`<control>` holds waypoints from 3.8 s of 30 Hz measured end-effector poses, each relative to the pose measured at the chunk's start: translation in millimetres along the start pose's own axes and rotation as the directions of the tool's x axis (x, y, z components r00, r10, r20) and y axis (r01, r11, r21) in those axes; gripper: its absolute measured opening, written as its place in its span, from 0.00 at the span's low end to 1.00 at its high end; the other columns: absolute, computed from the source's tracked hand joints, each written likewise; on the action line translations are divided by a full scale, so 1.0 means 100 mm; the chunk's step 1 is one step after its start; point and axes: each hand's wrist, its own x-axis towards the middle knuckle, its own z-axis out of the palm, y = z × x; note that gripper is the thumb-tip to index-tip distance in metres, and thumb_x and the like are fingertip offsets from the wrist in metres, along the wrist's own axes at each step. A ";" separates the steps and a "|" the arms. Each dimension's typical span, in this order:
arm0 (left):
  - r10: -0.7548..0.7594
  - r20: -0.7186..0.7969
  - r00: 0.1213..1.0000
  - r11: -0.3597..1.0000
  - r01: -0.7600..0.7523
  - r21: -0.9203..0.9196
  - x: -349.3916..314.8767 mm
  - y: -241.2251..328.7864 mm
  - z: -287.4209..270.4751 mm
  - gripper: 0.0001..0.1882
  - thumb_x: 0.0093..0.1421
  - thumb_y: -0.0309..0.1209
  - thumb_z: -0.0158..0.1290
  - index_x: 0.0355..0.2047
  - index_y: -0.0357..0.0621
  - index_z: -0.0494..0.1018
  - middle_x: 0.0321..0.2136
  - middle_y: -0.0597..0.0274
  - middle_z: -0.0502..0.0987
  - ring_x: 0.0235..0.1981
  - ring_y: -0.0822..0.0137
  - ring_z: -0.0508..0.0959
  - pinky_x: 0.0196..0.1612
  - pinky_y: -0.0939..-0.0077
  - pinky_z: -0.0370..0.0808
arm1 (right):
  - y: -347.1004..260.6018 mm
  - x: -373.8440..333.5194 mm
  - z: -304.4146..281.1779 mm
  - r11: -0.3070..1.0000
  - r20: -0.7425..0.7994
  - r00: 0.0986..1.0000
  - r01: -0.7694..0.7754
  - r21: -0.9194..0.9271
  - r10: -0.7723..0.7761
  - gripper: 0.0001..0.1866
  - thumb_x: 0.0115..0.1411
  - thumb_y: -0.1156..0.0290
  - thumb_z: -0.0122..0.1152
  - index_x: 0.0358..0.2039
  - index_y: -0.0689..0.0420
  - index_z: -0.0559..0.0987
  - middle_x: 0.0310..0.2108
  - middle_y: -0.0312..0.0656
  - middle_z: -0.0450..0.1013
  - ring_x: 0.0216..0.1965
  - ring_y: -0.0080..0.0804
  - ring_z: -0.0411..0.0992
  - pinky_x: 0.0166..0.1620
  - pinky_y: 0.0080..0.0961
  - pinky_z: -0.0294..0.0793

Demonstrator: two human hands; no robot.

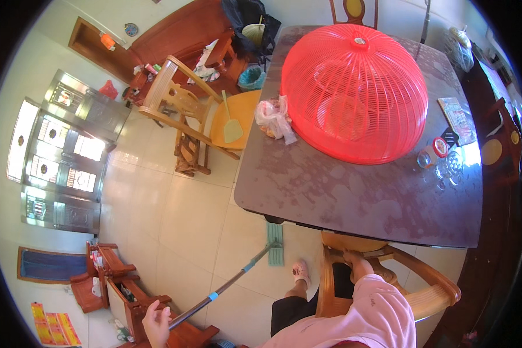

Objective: The person sweeps the tiled floor with a broom, moving around furniture and gathering debris near the door. They then switch to a mop to clean the floor, moving a wooden chair to access the area underneath the dining table.

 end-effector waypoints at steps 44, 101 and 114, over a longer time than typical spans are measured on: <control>0.509 0.688 0.518 0.451 -0.841 0.299 -1.73 -2.45 -2.12 0.17 0.39 0.25 0.54 0.34 0.38 0.70 0.21 0.48 0.71 0.22 0.51 0.71 0.26 0.65 0.67 | -3.05 -5.00 3.01 0.373 -0.454 0.278 0.918 -0.132 -0.846 0.23 0.41 0.69 0.59 0.41 0.52 0.66 0.39 0.46 0.65 0.43 0.42 0.62 0.51 0.43 0.53; -0.018 0.974 -0.226 0.943 0.319 0.091 -7.94 3.45 4.54 0.09 0.58 0.33 0.40 0.22 0.46 0.59 0.14 0.71 0.59 0.12 0.79 0.59 0.14 0.84 0.55 | 6.13 -4.43 -1.78 -0.618 -0.066 0.998 0.054 0.785 0.003 0.05 0.47 0.74 0.54 0.22 0.56 0.67 0.13 0.33 0.64 0.14 0.20 0.64 0.18 0.16 0.65; 0.125 0.992 0.020 0.843 0.525 -0.116 -8.84 5.92 6.34 0.11 0.59 0.38 0.38 0.25 0.44 0.59 0.15 0.67 0.62 0.12 0.76 0.63 0.13 0.81 0.63 | 8.04 -2.96 -4.21 -0.400 -0.049 0.993 0.002 0.916 -0.107 0.12 0.46 0.77 0.53 0.33 0.60 0.65 0.15 0.35 0.65 0.12 0.20 0.63 0.16 0.16 0.66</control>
